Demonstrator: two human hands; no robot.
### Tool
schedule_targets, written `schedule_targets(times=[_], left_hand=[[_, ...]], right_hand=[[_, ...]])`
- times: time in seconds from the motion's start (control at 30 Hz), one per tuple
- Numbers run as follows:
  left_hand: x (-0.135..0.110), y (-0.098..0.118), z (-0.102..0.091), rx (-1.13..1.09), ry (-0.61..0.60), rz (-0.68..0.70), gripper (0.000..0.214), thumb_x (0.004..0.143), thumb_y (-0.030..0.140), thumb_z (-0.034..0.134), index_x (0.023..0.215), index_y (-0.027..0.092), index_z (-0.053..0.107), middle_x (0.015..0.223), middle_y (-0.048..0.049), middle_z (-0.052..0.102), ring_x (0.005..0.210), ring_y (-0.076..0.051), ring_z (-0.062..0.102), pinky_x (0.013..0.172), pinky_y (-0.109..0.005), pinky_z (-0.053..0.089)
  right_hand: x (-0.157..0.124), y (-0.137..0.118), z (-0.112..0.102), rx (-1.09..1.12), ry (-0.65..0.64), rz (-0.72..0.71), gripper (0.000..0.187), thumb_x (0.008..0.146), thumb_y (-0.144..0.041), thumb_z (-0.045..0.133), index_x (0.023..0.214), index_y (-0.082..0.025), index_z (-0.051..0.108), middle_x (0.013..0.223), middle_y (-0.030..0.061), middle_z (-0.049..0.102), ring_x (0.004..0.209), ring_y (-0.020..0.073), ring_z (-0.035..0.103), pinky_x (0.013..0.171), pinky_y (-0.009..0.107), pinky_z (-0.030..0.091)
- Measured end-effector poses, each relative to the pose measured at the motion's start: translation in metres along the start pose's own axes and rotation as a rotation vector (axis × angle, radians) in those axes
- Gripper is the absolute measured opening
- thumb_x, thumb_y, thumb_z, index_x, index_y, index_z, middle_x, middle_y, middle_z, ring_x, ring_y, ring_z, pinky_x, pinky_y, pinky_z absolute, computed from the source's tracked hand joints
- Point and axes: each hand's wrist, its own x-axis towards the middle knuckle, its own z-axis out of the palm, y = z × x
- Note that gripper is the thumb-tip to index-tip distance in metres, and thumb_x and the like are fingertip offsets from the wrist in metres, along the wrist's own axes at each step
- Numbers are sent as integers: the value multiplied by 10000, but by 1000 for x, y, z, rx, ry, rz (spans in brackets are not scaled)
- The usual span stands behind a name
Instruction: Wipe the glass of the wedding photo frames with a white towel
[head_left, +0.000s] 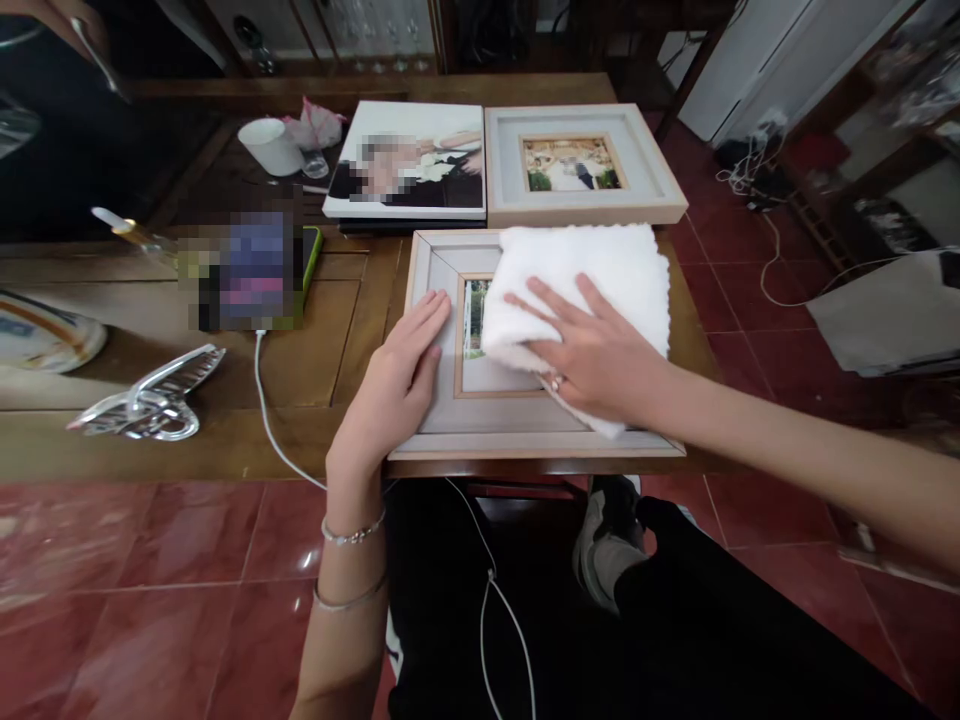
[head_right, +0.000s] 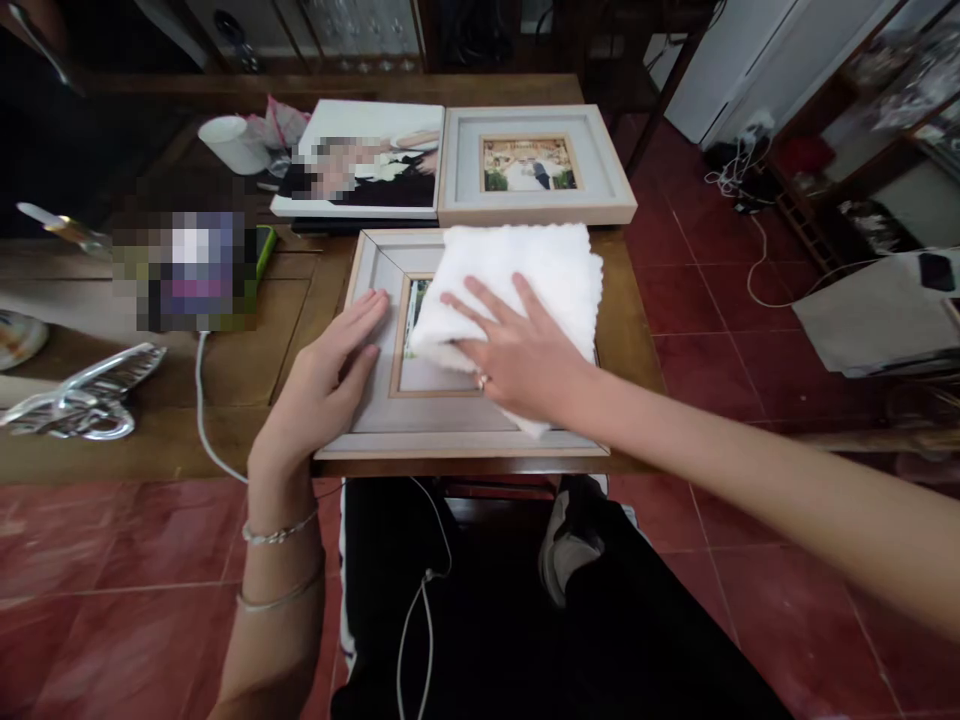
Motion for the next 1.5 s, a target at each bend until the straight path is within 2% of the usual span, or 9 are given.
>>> schedule_targets(times=[0.13, 0.27, 0.43, 0.77, 0.9, 1.0, 1.27, 1.4, 1.5], left_hand=[[2, 4, 0, -29, 22, -5, 453, 1035, 226, 440, 1466, 240, 580, 1586, -73, 536, 1532, -269, 427, 1294, -545, 327], [3, 9, 1, -84, 107, -30, 255, 998, 158, 461, 1119, 236, 672, 1328, -75, 689, 1353, -256, 606, 1205, -519, 449], [2, 9, 1, -168, 123, -15, 200, 976, 106, 463, 975, 229, 621, 1189, -69, 693, 1235, -236, 657, 1104, -451, 510], [3, 13, -1, -134, 101, -23, 262, 973, 69, 427, 977, 220, 641, 1272, -75, 695, 1284, -221, 648, 1140, -450, 488], [3, 14, -1, -130, 99, -27, 266, 979, 73, 420, 971, 218, 642, 1278, -77, 698, 1293, -222, 648, 1132, -455, 495], [3, 14, -1, -119, 106, -31, 268, 973, 64, 422, 968, 214, 645, 1277, -76, 700, 1289, -214, 651, 1124, -436, 499], [5, 14, -1, -72, 112, -21, 283, 962, 32, 426, 948, 206, 650, 1267, -79, 711, 1259, -197, 666, 1092, -398, 516], [4, 13, -1, -40, 104, -22, 299, 974, 46, 425, 1015, 217, 667, 1338, -68, 695, 1305, -189, 642, 1127, -413, 506], [4, 12, -2, -21, 77, -17, 333, 989, 68, 428, 1155, 210, 678, 1442, -86, 646, 1392, -195, 583, 1207, -438, 445]], right_hand=[[54, 31, 1, 33, 53, -29, 529, 988, -185, 444, 1505, -167, 552, 1731, 125, 239, 1617, 400, 112, 1213, 805, 147], [100, 34, -6, 31, -14, -195, 607, 955, -111, 401, 1546, -207, 503, 1747, 66, 221, 1625, 379, 57, 1234, 784, 89], [111, 25, -7, -13, -55, -230, 581, 935, -106, 424, 1502, -155, 538, 1733, 116, 251, 1623, 350, 110, 1237, 760, 59], [46, 76, -1, 63, 21, -219, 446, 935, -182, 492, 1334, -198, 690, 1658, 75, 399, 1570, 323, 298, 1236, 714, 121], [10, 102, -9, 74, 26, -166, 453, 963, -247, 377, 1186, -104, 745, 1605, 87, 444, 1512, 337, 376, 1226, 633, 125], [-10, 107, -18, 29, -24, -109, 382, 954, -178, 444, 1153, -102, 761, 1595, 113, 466, 1534, 310, 369, 1255, 629, 134], [-43, 54, -28, -20, -110, -73, 412, 915, -108, 519, 1252, -184, 744, 1616, 107, 460, 1569, 319, 327, 1254, 695, 216], [-72, 9, -30, 41, -73, -115, 380, 912, -211, 590, 1246, -280, 757, 1594, 63, 503, 1545, 340, 373, 1245, 697, 249], [-89, -15, -30, 39, -36, -91, 319, 904, -295, 625, 1180, -254, 781, 1581, 82, 523, 1530, 338, 398, 1253, 646, 285]])
